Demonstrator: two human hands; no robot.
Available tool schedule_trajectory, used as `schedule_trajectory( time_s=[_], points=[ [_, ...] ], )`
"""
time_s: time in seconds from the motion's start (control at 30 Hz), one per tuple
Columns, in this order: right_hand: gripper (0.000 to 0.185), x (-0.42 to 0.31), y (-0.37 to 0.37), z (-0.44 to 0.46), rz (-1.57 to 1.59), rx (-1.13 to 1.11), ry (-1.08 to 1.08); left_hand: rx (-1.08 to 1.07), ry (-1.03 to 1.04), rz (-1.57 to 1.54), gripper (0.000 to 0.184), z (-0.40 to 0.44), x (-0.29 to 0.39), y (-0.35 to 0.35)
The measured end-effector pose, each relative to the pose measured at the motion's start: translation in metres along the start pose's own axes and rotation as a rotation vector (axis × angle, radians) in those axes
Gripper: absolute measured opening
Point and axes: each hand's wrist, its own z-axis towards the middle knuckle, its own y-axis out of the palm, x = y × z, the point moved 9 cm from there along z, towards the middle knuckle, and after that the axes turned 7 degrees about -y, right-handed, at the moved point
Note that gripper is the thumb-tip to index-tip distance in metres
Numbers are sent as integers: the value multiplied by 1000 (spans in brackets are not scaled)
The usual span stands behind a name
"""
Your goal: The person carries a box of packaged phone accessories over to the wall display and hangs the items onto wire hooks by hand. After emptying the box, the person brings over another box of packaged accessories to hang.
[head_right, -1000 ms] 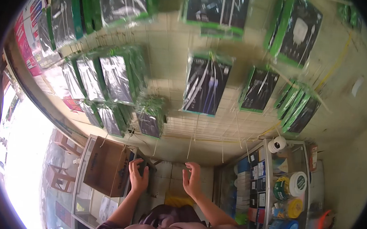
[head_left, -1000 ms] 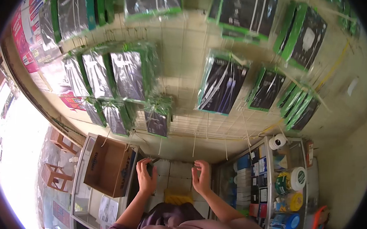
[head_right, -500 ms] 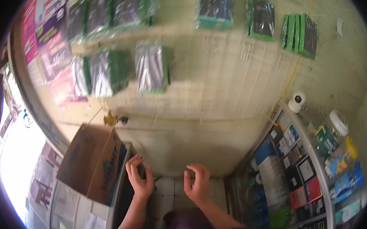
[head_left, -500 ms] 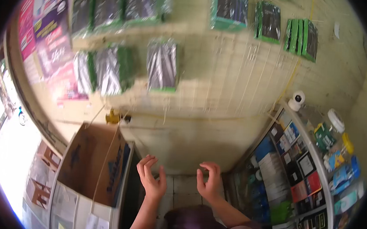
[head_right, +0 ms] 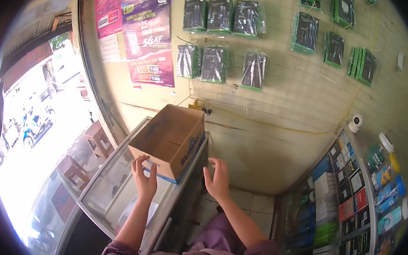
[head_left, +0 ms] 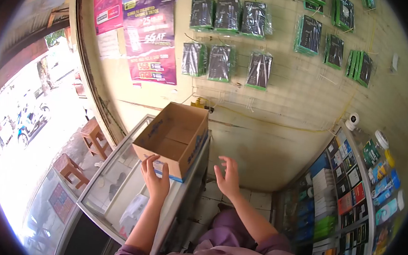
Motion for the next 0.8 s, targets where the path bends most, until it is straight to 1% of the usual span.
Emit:
schedule_trajectory(
  time_s=[0.03,0.07,0.1,0.13,0.17,0.2,0.27,0.3,0.33,0.37,0.4,0.43,0.47,0.5,0.53,0.6,0.63,0.67,0.7,0.73,0.8],
  points=[
    [38,-1,19,3,20,-38,28,3,-67,43,40,7,-24,-6],
    [41,0,39,2,38,-74,58,-1,-60,48,40,11,-41,-8],
    [41,1,57,2,36,-67,59,10,-119,56,45,15,-63,-7],
    [48,7,80,5,40,-81,102,24,-177,59,51,20,-81,-6],
    [56,16,99,10,42,-95,140,-65,-244,8,67,25,-97,2],
    [56,21,114,14,37,-87,136,-66,-236,0,67,31,-105,6],
    [79,41,145,21,16,-135,316,-99,-533,-113,87,39,-143,20],
    [79,36,152,28,15,-120,307,-147,-638,-130,106,43,-152,27],
    [84,39,159,28,-38,-147,385,-150,-619,-143,106,54,-156,32],
    [90,43,164,27,-94,-173,466,-112,-645,-160,109,58,-167,37],
    [90,43,167,28,-101,-153,459,-75,-672,-179,113,59,-182,47],
    [89,50,174,24,-50,-167,526,-49,-583,-212,113,67,-201,60],
    [89,60,182,16,-1,-184,596,-58,-580,-230,113,69,-212,68],
    [83,60,189,17,70,-149,565,-90,-587,-246,112,65,-220,73],
    [83,66,191,16,57,-146,566,-118,-593,-263,110,64,-228,79],
    [83,67,198,6,109,-207,616,-142,-767,-320,110,55,-249,91],
    [84,62,197,3,124,-230,634,-243,-902,-402,111,50,-207,69],
    [86,49,195,3,101,-250,567,-345,-1039,-480,111,37,-183,58],
    [88,40,193,3,78,-271,496,-328,-1052,-511,115,35,-213,75],
    [88,46,197,-3,76,-279,506,-329,-1065,-506,115,29,-205,67],
    [92,21,189,-2,28,-102,72,-309,-1026,-529,117,21,-187,42]
  ],
)
